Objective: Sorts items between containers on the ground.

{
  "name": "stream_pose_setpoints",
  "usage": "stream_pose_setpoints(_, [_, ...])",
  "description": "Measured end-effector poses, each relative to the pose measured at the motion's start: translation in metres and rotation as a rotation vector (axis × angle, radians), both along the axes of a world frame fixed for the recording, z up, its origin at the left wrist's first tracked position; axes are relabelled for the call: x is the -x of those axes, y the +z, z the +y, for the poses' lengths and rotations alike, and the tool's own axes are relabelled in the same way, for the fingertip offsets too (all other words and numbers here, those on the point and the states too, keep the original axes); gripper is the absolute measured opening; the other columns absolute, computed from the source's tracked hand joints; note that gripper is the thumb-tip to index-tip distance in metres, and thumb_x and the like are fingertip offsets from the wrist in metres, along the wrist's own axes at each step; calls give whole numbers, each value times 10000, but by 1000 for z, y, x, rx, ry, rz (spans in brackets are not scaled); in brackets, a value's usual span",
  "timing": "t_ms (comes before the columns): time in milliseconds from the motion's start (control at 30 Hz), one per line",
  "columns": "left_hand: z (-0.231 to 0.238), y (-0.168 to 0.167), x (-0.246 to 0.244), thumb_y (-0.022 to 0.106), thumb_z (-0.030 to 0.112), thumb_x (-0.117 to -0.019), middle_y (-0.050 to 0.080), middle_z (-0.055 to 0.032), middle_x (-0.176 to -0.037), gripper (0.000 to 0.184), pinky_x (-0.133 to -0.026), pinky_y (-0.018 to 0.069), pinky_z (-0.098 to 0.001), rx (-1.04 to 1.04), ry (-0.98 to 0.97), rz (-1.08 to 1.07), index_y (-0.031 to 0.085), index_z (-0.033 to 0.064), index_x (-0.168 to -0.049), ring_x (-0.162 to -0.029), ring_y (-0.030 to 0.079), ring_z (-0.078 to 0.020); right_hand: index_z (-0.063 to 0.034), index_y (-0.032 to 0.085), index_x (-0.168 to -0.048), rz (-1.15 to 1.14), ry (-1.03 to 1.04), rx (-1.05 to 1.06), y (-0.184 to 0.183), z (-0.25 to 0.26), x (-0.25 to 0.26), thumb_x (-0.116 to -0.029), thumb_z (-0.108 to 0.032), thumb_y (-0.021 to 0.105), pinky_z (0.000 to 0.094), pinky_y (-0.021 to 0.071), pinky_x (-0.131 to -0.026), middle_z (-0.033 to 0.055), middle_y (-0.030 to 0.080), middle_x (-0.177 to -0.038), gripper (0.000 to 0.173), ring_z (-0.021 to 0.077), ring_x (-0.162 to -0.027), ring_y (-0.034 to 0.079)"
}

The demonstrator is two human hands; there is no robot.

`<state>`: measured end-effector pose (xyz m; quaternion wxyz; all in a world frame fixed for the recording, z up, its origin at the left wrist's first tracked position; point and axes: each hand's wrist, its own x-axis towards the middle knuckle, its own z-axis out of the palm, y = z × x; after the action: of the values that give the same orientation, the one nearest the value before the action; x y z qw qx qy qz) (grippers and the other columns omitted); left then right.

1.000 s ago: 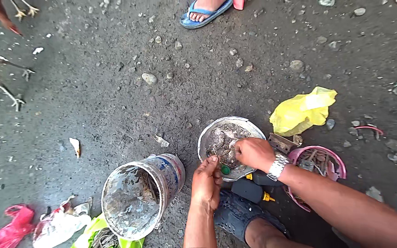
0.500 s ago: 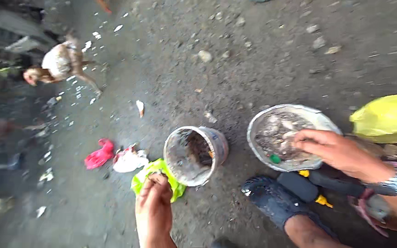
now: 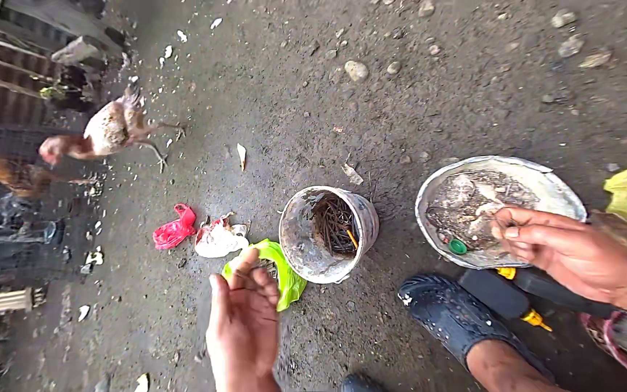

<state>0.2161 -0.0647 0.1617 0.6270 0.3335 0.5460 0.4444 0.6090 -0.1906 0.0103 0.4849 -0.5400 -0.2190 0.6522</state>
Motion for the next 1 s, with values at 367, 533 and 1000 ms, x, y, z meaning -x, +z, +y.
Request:
stream_pose_setpoints(367, [-35,-34,-124,189,642,-1050,635,-241,-1361,792,-1077,504,-500,374,-274,-583,476,55,-1498,-1278,618,-382,-97,663,-1082,314,-22,-39,37,-8,10,-1014,-215,562,307,585,-840,94,729,-1028,169,168,-928,706])
stream_pose_setpoints(533, [-40,-40,-143,140,575,-1081,649,-240,-1340,750,-1058,523,-492,416,-270,-536,431,36,-1515,-1255,637,-376,-39,647,-1268,382,-39,-20,40,-5,9,-1027,-105,563,351,603,-899,138,734,-1131,263,219,-1007,726])
stream_pose_setpoints(1000, [-45,-62,-176,178,418,-1129,660,-254,-1301,624,-1029,547,-465,542,-241,-497,477,-17,-1462,-1213,662,-358,-12,510,-1477,611,-68,-30,30,-8,4,-1073,-174,385,466,515,-1084,226,627,-1379,453,332,-1240,647])
